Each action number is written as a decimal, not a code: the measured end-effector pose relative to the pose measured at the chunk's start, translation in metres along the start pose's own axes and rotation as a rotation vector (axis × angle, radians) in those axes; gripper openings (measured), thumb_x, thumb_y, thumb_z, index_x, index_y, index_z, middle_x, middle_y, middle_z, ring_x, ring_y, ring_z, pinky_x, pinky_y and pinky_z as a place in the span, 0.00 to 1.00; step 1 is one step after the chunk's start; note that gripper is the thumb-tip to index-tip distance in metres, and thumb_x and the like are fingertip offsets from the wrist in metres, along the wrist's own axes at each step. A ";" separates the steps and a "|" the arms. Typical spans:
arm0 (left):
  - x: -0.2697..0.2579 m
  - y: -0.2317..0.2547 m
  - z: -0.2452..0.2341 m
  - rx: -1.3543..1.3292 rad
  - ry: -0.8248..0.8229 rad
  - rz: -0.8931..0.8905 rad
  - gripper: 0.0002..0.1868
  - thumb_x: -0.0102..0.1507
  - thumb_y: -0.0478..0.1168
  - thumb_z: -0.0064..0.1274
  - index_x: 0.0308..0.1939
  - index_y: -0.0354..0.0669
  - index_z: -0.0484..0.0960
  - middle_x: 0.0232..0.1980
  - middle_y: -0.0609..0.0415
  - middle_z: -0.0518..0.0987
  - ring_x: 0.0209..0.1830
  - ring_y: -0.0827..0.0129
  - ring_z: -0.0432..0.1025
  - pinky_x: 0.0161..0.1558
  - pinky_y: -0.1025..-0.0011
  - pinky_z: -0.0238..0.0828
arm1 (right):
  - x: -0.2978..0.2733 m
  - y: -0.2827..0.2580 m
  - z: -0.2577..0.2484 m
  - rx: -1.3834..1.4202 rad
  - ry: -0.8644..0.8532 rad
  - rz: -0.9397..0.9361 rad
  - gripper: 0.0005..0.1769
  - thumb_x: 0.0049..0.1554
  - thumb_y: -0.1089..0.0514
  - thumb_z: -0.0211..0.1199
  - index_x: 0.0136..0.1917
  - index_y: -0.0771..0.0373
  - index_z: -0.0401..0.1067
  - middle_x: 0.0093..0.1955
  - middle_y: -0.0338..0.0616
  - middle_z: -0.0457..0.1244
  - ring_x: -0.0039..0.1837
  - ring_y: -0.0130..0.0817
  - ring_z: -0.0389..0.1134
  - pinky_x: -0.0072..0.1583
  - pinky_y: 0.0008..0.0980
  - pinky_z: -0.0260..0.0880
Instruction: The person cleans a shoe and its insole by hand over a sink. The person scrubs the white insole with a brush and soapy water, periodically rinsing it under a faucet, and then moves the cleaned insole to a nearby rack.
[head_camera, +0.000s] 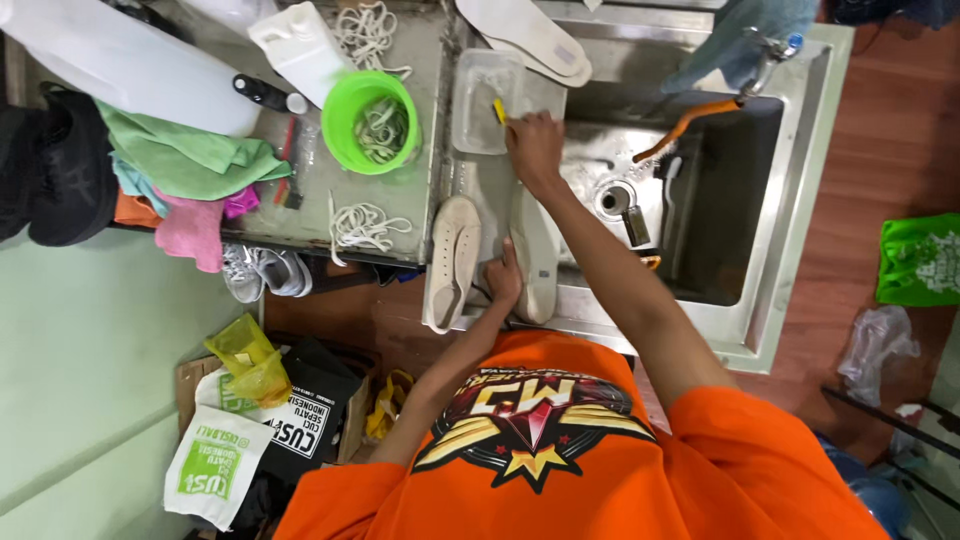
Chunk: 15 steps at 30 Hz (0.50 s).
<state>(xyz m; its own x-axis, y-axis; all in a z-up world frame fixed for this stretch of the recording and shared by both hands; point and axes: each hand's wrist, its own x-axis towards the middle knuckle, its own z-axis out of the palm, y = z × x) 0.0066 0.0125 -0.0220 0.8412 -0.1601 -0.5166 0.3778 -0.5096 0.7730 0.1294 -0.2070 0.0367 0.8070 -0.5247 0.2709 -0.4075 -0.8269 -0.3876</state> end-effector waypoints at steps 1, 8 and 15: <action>-0.002 0.004 -0.003 -0.001 0.005 0.000 0.48 0.70 0.71 0.41 0.14 0.29 0.73 0.18 0.39 0.70 0.24 0.58 0.66 0.34 0.55 0.62 | 0.006 -0.003 0.009 0.004 0.000 -0.004 0.08 0.56 0.53 0.67 0.49 0.46 0.85 0.38 0.38 0.68 0.48 0.42 0.69 0.51 0.45 0.67; -0.012 0.023 -0.010 -0.098 -0.006 -0.021 0.41 0.71 0.68 0.46 0.12 0.45 0.67 0.15 0.53 0.65 0.19 0.67 0.61 0.30 0.64 0.59 | 0.032 -0.023 0.031 -0.239 -0.146 -0.125 0.08 0.58 0.57 0.64 0.44 0.54 0.84 0.40 0.41 0.70 0.52 0.41 0.63 0.54 0.44 0.54; -0.015 0.026 -0.012 -0.089 -0.068 -0.110 0.38 0.69 0.71 0.45 0.12 0.52 0.64 0.14 0.56 0.64 0.17 0.67 0.59 0.29 0.63 0.60 | 0.040 -0.011 0.014 -0.101 -0.251 -0.020 0.09 0.61 0.55 0.62 0.43 0.56 0.81 0.42 0.42 0.69 0.51 0.41 0.65 0.56 0.45 0.59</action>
<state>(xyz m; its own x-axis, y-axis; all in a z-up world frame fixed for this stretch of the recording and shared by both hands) 0.0089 0.0118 0.0105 0.7657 -0.1659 -0.6214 0.5015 -0.4511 0.7383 0.1719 -0.2163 0.0391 0.8911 -0.4516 0.0457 -0.4206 -0.8593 -0.2912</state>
